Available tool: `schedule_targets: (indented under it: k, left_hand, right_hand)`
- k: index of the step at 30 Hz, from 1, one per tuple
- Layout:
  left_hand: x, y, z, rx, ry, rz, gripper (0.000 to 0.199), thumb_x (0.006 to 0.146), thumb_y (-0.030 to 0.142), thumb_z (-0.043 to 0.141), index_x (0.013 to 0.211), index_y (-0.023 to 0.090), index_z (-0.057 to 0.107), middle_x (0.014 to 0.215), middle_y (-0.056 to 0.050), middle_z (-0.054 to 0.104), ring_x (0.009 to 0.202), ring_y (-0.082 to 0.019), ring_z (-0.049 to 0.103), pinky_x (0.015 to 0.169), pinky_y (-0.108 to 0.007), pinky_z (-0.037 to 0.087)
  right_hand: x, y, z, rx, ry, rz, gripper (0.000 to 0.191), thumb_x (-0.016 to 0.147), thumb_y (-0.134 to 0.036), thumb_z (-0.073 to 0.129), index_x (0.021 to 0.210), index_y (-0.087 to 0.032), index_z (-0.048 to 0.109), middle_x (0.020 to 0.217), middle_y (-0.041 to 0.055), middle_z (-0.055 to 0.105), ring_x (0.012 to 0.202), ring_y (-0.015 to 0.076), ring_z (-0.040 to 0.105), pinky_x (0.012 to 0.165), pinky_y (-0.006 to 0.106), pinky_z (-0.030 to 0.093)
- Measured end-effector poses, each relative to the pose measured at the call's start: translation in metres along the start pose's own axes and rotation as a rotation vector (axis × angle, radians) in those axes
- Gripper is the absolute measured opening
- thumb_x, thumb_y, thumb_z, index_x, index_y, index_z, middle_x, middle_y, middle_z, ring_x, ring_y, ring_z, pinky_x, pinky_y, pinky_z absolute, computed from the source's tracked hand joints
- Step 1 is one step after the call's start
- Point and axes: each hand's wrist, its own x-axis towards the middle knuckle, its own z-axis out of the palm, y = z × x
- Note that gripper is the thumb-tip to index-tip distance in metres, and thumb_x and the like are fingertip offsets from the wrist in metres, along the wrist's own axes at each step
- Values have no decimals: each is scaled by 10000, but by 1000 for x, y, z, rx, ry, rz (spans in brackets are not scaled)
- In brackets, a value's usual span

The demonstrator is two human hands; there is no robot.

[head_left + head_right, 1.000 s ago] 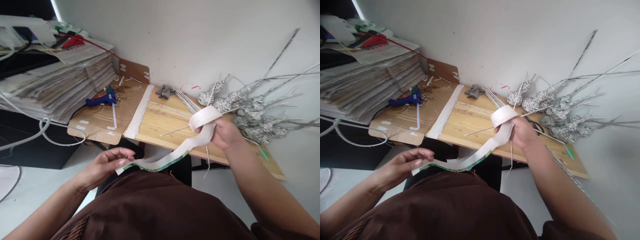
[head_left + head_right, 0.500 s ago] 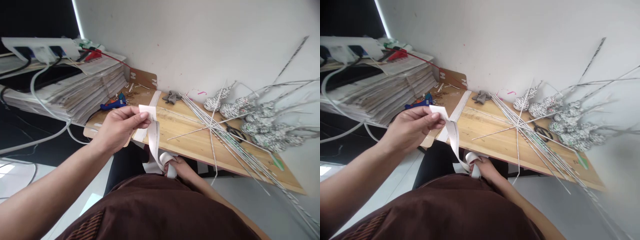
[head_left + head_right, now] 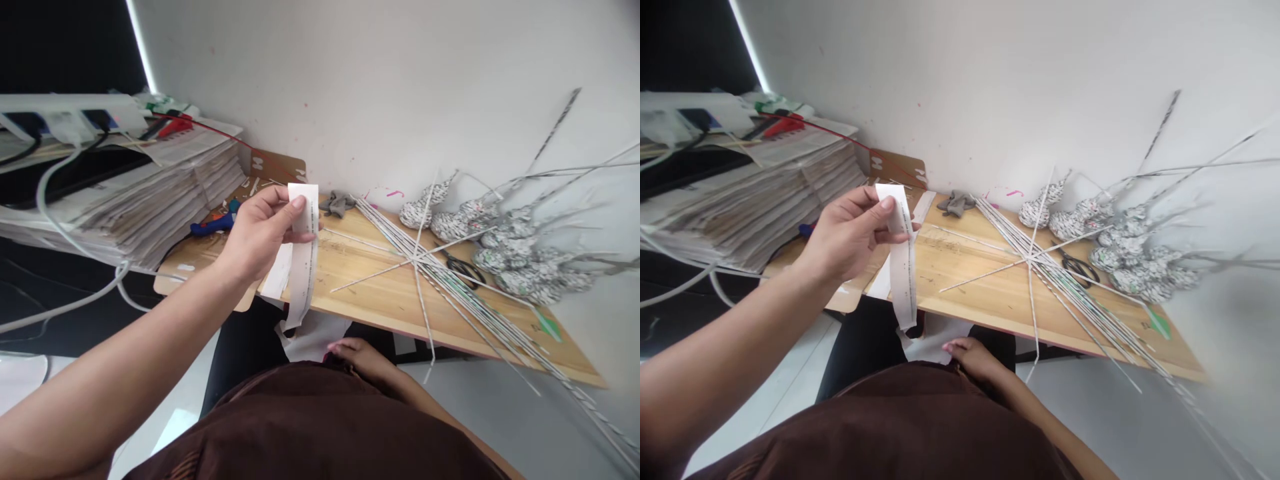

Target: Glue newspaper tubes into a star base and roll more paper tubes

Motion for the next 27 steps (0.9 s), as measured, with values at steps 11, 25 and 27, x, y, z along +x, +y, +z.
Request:
schedule_targets:
  k: [11, 25, 27]
  left_hand:
    - [54, -72, 23, -121, -10, -153, 256, 766, 338, 693, 890, 115, 666, 776, -71, 693, 696, -155, 665, 639, -265, 555]
    - [120, -101, 46, -194, 53, -87, 218, 802, 315, 657, 920, 132, 653, 769, -58, 693, 658, -170, 679, 539, -267, 545]
    - [120, -111, 43, -170, 75, -112, 199, 805, 327, 664, 895, 150, 651, 732, -25, 690, 618, -142, 661, 534, -254, 535]
  right_hand:
    - [-80, -112, -21, 130, -468, -257, 435, 876, -449, 604, 1220, -185, 633, 1192, 126, 650, 1123, 222, 603, 974, 368, 425]
    - [-138, -85, -48, 210, 142, -206, 448, 878, -554, 530, 952, -145, 696, 851, 93, 698, 754, 183, 656, 650, 274, 487]
    - [-148, -86, -71, -17, 470, -108, 446, 864, -571, 533, 782, -158, 679, 697, 55, 655, 615, 151, 599, 577, 258, 458]
